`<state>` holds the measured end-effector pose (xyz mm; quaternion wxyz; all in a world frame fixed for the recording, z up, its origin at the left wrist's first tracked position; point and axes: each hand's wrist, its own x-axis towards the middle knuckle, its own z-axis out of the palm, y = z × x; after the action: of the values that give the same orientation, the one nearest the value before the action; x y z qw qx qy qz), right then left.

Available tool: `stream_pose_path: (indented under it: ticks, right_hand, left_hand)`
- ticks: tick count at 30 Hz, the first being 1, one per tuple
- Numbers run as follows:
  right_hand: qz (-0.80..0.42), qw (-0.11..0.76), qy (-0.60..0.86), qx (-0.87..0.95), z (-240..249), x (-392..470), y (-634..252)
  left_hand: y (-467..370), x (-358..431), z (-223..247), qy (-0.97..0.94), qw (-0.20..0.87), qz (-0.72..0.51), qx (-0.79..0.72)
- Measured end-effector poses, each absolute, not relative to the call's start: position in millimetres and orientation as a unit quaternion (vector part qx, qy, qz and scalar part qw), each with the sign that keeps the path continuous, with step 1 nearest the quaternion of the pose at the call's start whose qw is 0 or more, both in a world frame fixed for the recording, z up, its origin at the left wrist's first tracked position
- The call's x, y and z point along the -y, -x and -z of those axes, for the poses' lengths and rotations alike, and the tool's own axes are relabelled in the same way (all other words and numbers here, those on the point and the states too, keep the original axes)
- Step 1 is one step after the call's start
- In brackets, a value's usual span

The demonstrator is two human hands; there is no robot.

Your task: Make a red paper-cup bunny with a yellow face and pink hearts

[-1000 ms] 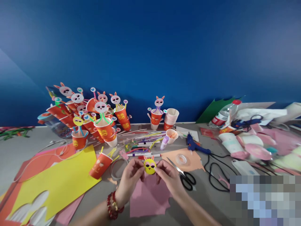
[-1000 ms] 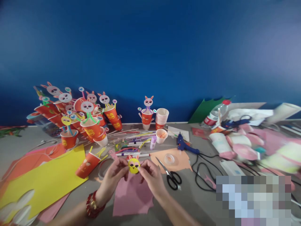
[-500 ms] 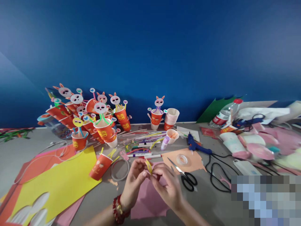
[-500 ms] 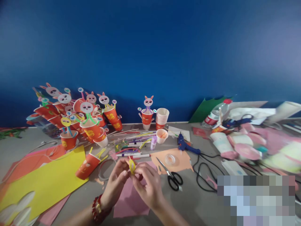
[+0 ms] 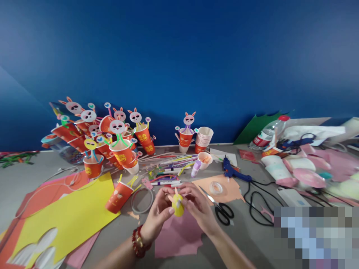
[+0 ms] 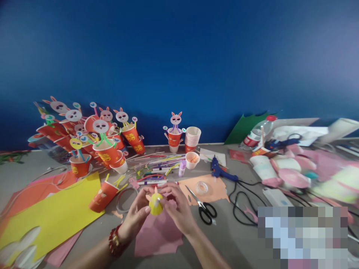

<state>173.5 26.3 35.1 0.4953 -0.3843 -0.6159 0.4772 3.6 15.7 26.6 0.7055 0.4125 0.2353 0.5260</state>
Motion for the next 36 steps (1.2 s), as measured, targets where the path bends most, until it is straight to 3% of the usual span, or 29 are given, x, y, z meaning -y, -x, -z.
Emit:
stream_pose_path:
  ticks: [7, 12, 20, 36]
  right_hand:
    - [-0.56, 0.548, 0.356, 0.509, -20, -31, -171]
    - [-0.596, 0.533, 0.424, 0.425, -16, -33, -176]
    - [-0.541, 0.511, 0.46, 0.485, -11, -34, -174]
    - [-0.465, 0.509, 0.475, 0.547, 3, -31, -170]
  left_hand:
    - [-2, -21, -25, -0.37, 0.751, -0.483, -0.256]
    - [-3, -20, -20, -0.392, 0.685, -0.485, -0.376]
    - [-5, -21, -14, -0.443, 0.608, -0.478, -0.454]
    - [-6, -21, -6, -0.385, 0.643, -0.486, -0.45]
